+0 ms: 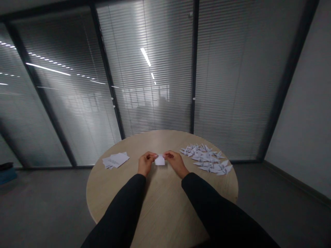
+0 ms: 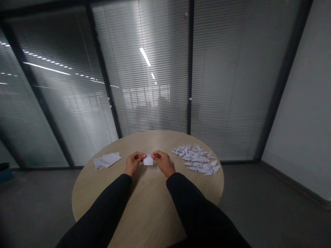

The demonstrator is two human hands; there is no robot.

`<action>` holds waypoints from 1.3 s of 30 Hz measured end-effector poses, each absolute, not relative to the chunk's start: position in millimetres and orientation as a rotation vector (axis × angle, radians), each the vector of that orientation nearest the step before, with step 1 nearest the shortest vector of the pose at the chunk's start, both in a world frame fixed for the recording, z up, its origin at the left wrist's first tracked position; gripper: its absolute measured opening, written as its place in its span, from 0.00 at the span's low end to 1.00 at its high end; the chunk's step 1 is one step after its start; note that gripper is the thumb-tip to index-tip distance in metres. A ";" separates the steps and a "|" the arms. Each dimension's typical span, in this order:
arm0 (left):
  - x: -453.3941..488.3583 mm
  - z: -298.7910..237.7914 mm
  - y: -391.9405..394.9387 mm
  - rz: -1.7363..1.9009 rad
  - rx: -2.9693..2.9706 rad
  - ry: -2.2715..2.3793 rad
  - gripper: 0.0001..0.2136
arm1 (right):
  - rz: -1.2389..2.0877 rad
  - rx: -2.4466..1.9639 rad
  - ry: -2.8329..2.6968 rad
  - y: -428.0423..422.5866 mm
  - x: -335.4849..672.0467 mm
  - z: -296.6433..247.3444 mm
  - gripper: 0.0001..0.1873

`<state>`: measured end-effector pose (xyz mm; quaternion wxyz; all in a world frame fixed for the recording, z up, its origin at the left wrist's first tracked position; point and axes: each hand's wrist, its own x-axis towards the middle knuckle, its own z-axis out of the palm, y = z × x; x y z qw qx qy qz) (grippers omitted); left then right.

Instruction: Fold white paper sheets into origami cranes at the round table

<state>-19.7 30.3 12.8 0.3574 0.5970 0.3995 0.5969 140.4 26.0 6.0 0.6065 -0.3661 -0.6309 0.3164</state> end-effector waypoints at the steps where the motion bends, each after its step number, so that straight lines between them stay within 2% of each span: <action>1: -19.3 13.3 29.6 1.549 1.570 1.043 0.12 | 0.744 -0.839 -1.450 25.4 140.3 6.6 0.11; 7: -18.4 8.2 29.7 1.468 1.586 0.980 0.16 | 0.796 -0.823 -1.402 24.2 142.4 8.5 0.12; 12: -20.6 4.6 28.6 1.396 1.821 1.010 0.18 | 0.806 -0.820 -1.351 27.2 143.2 7.2 0.13; 21: -16.5 21.2 11.8 1.467 2.126 1.319 0.13 | 0.906 -0.802 -1.306 24.5 137.4 9.4 0.14; 27: -14.6 25.6 8.3 1.499 2.068 1.326 0.11 | 0.908 -0.796 -1.263 25.3 136.1 8.9 0.15; 39: -20.6 16.1 14.8 1.414 1.855 1.128 0.17 | 0.906 -0.790 -1.271 26.8 140.1 7.1 0.13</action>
